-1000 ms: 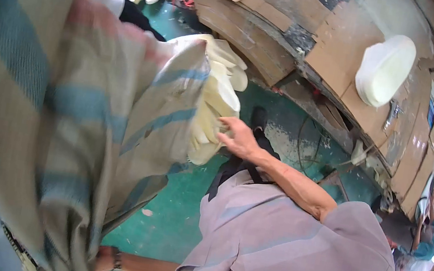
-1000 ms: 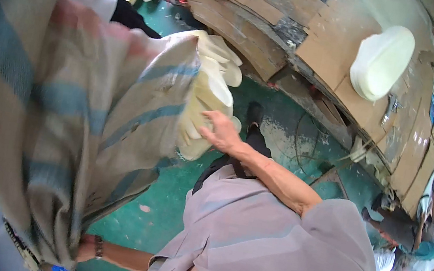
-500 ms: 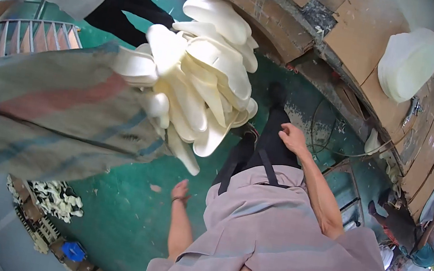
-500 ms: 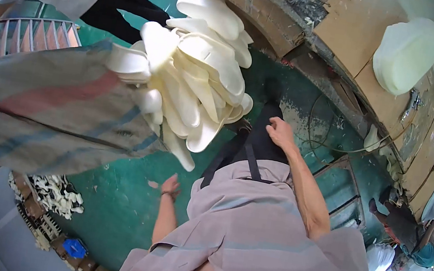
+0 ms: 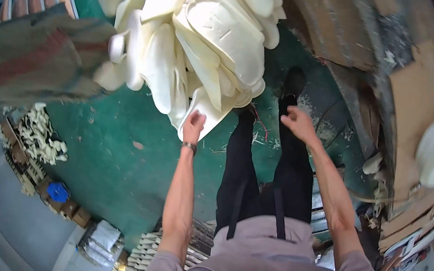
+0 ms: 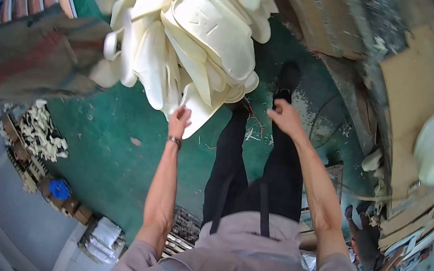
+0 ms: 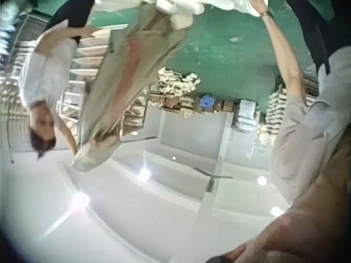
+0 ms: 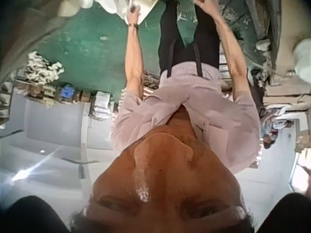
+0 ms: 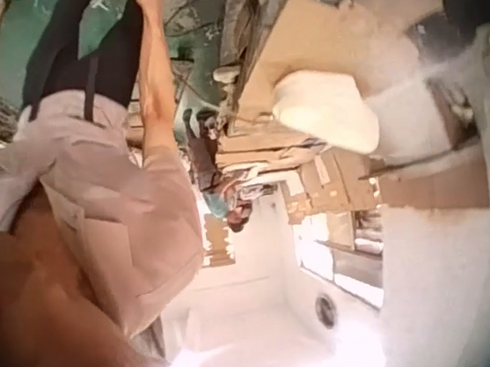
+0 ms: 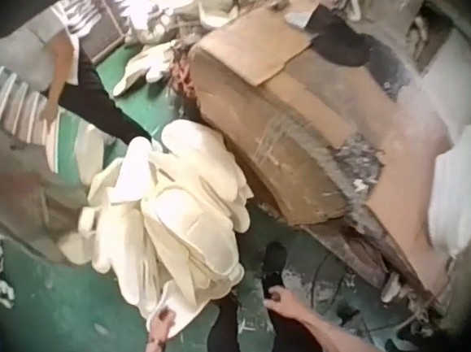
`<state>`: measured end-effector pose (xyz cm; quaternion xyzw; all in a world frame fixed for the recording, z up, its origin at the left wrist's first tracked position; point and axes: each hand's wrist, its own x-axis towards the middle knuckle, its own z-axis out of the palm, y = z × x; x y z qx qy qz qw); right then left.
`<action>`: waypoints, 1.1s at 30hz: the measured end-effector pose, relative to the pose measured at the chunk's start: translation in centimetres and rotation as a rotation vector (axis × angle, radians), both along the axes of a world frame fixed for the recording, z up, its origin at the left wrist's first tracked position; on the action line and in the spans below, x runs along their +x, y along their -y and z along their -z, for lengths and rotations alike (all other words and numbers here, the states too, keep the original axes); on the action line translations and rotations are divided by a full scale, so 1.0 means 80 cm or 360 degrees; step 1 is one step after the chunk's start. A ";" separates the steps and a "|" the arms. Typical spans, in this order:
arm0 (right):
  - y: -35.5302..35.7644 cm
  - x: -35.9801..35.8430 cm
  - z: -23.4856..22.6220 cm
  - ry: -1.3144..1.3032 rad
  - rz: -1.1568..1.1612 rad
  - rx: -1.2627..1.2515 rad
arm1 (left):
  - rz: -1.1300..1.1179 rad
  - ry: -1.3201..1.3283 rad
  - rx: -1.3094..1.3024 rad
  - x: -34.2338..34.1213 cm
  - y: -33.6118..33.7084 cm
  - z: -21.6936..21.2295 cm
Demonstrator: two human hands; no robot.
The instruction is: Applying adhesive to foam components and arranging them on a workbench in a factory setting.
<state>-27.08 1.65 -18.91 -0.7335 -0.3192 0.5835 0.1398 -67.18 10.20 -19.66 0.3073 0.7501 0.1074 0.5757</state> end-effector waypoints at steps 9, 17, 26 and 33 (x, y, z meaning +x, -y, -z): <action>-0.313 0.021 0.287 -0.0172 0.0076 0.0535 | -0.0677 0.0625 0.0228 0.024 -0.239 0.260; -0.317 -0.035 0.268 -0.0566 0.0630 0.0404 | -0.0767 0.0660 0.0249 0.041 -0.209 0.315; -0.246 -0.068 -0.089 -0.0108 -0.0198 0.1292 | -0.0759 0.1201 0.0373 0.002 -0.157 0.093; -0.180 -0.001 -0.426 0.0133 0.0093 0.0890 | -0.0725 0.1696 0.0220 0.087 -0.114 -0.080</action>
